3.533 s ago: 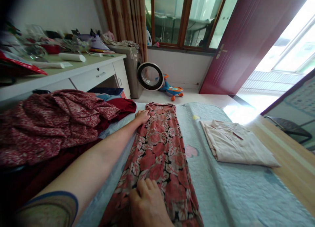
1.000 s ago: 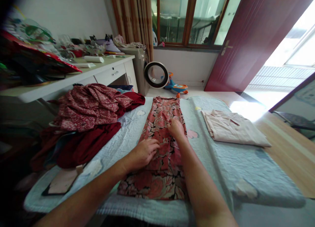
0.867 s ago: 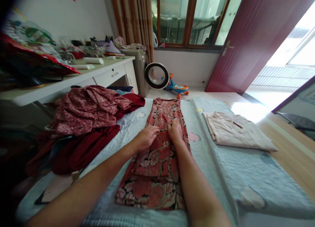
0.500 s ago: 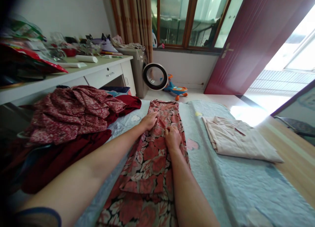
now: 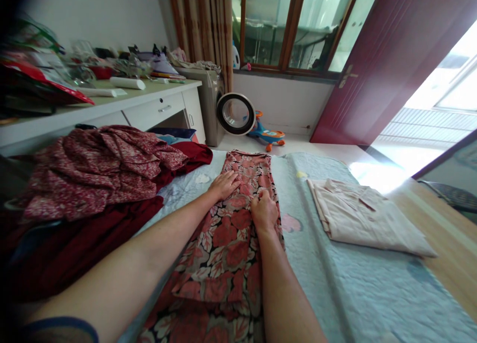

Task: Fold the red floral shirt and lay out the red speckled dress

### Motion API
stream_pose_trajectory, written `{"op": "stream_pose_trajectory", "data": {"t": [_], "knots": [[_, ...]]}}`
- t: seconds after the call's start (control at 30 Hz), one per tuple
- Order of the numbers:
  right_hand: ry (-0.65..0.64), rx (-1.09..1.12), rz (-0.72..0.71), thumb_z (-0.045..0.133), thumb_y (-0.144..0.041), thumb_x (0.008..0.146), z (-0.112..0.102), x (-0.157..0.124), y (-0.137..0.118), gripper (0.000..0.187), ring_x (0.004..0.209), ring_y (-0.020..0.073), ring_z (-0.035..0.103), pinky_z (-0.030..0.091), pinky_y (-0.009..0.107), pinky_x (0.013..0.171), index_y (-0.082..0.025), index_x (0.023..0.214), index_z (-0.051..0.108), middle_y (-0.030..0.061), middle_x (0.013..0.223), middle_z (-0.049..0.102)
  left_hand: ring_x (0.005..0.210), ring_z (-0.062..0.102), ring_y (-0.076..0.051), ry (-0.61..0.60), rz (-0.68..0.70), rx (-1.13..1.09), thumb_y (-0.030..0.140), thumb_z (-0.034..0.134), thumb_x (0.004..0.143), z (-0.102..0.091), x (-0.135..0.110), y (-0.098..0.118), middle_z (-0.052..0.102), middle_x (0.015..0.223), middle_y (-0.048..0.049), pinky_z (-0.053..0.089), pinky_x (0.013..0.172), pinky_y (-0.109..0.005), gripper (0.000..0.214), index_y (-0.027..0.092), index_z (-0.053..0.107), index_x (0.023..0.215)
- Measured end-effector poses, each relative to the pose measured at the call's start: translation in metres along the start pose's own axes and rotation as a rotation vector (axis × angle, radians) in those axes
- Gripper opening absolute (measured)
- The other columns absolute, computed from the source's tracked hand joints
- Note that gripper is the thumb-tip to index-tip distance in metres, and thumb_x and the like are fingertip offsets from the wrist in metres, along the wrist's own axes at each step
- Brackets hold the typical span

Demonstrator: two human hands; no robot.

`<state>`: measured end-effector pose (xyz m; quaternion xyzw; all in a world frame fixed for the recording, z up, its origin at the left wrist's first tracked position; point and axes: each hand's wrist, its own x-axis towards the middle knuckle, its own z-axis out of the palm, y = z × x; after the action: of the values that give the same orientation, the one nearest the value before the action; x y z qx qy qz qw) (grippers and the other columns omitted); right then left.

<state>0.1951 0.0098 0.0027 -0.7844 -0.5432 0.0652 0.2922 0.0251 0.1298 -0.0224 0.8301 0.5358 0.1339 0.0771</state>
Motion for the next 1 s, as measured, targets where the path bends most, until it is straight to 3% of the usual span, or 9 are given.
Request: {"op": "stream_pose_trajectory", "data": {"t": [0.07,0.17,0.3,0.47,0.67,0.87,1.0], "knots": [[0.05,0.01,-0.061,0.05,-0.023,0.083,-0.001,-0.002,-0.001,0.026,0.078,0.0212,0.059,0.041,0.03,0.071,-0.021,0.104,0.065,0.0074,0.086,0.066,0.145,0.03,-0.026,-0.017,-0.016,0.024,0.056,0.033,0.097,0.0,0.0,0.002,0.034,0.157,-0.0106,0.023,0.118,-0.044,0.058,0.021,0.041,0.144],[0.123,0.059,-0.297,0.05,-0.018,0.083,-0.002,-0.004,-0.004,0.027,0.096,0.023,0.056,0.043,0.033,0.087,-0.019,0.104,0.067,0.0102,0.1,0.063,0.144,0.031,-0.027,-0.038,-0.016,0.034,0.055,0.038,0.096,-0.006,-0.001,0.006,0.035,0.156,-0.0118,0.024,0.117,-0.046,0.058,0.021,0.042,0.142],[-0.011,0.129,-0.53,0.05,-0.015,0.085,0.003,-0.008,-0.009,0.028,0.101,0.0225,0.054,0.042,0.034,0.095,-0.019,0.105,0.069,0.009,0.102,0.062,0.14,0.034,-0.03,0.01,-0.009,0.061,0.05,0.046,0.093,-0.02,0.0,0.016,0.043,0.15,-0.0137,0.026,0.114,-0.052,0.051,0.019,0.05,0.133],[-0.149,0.061,-0.494,0.052,-0.015,0.085,0.008,-0.01,-0.011,0.025,0.095,0.0212,0.057,0.043,0.031,0.091,-0.017,0.1,0.071,0.0094,0.099,0.062,0.131,0.047,-0.024,0.012,0.084,0.054,0.041,0.045,0.094,-0.018,-0.002,0.024,0.054,0.138,-0.012,0.033,0.112,-0.04,0.039,0.016,0.057,0.122],[-0.144,-0.005,-0.458,0.053,-0.017,0.087,0.008,-0.012,-0.012,0.024,0.094,0.0203,0.057,0.043,0.028,0.087,-0.018,0.101,0.072,0.0086,0.098,0.062,0.136,0.041,-0.028,-0.01,0.039,0.072,0.049,0.041,0.095,-0.003,0.008,0.019,0.047,0.146,-0.0134,0.032,0.113,-0.044,0.049,0.017,0.053,0.13],[-0.147,0.006,-0.445,0.053,-0.017,0.087,0.009,-0.013,-0.011,0.024,0.094,0.0201,0.058,0.043,0.028,0.087,-0.019,0.101,0.072,0.0085,0.099,0.063,0.144,0.028,-0.028,-0.027,0.0,0.147,0.055,0.044,0.092,-0.007,0.037,0.007,0.034,0.156,-0.0131,0.023,0.117,-0.044,0.058,0.019,0.048,0.137],[-0.136,0.026,-0.438,0.052,-0.018,0.088,0.009,-0.013,-0.011,0.023,0.094,0.02,0.058,0.043,0.028,0.087,-0.02,0.099,0.073,0.0083,0.099,0.064,0.144,0.03,-0.029,-0.063,-0.008,0.148,0.054,0.042,0.093,-0.008,0.053,-0.005,0.035,0.155,-0.0141,0.023,0.116,-0.047,0.059,0.02,0.045,0.14]]}}
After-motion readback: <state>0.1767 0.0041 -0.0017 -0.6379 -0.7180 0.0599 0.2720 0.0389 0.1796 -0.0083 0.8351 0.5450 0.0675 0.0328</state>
